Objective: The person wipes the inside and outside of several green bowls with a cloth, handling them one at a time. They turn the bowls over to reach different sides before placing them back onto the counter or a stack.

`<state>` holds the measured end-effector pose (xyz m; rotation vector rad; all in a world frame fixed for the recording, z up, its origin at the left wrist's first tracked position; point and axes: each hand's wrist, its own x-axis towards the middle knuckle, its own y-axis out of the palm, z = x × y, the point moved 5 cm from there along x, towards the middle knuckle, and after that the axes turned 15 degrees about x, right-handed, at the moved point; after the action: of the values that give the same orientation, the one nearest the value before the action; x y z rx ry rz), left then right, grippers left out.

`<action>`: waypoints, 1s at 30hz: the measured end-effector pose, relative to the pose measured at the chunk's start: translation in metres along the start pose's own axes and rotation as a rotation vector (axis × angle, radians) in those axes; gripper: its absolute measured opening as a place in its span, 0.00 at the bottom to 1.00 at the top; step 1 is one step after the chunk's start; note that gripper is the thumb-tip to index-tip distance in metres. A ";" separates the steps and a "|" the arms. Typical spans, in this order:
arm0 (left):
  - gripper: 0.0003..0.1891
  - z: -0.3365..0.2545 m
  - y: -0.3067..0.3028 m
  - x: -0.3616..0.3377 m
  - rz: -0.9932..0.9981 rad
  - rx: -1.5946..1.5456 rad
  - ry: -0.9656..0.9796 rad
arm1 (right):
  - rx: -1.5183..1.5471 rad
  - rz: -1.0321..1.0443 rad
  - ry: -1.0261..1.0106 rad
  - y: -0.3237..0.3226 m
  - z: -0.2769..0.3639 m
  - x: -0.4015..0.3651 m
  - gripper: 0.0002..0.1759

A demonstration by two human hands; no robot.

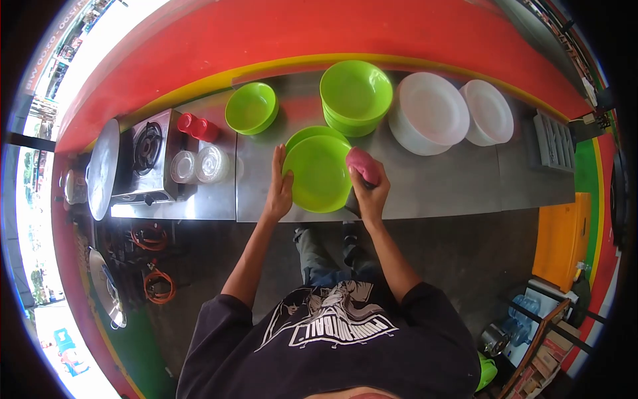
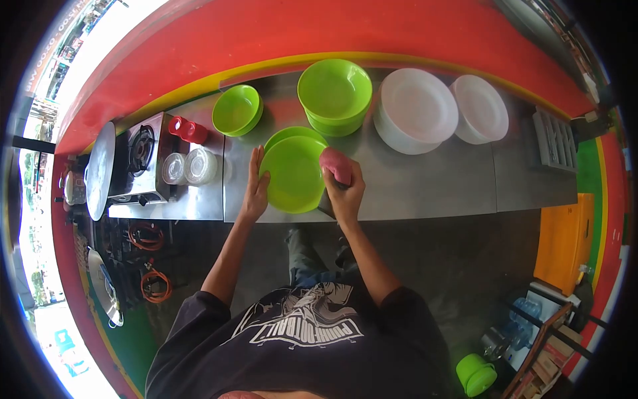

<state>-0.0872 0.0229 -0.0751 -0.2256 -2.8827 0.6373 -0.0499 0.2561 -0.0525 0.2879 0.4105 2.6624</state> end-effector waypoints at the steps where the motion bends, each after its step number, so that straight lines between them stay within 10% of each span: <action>1: 0.35 0.005 -0.001 0.003 0.008 0.040 0.001 | -0.025 0.004 -0.029 0.003 -0.002 0.001 0.17; 20: 0.29 0.035 -0.023 0.025 0.085 -0.043 -0.199 | -0.288 -0.226 -0.309 0.067 0.009 -0.029 0.11; 30: 0.41 0.150 -0.139 0.119 -0.575 0.185 -0.366 | 0.290 -0.141 0.455 0.225 -0.089 0.067 0.22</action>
<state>-0.2491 -0.1397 -0.1319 0.7909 -2.9566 0.8835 -0.2179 0.0701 -0.0530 -0.2636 0.9242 2.5100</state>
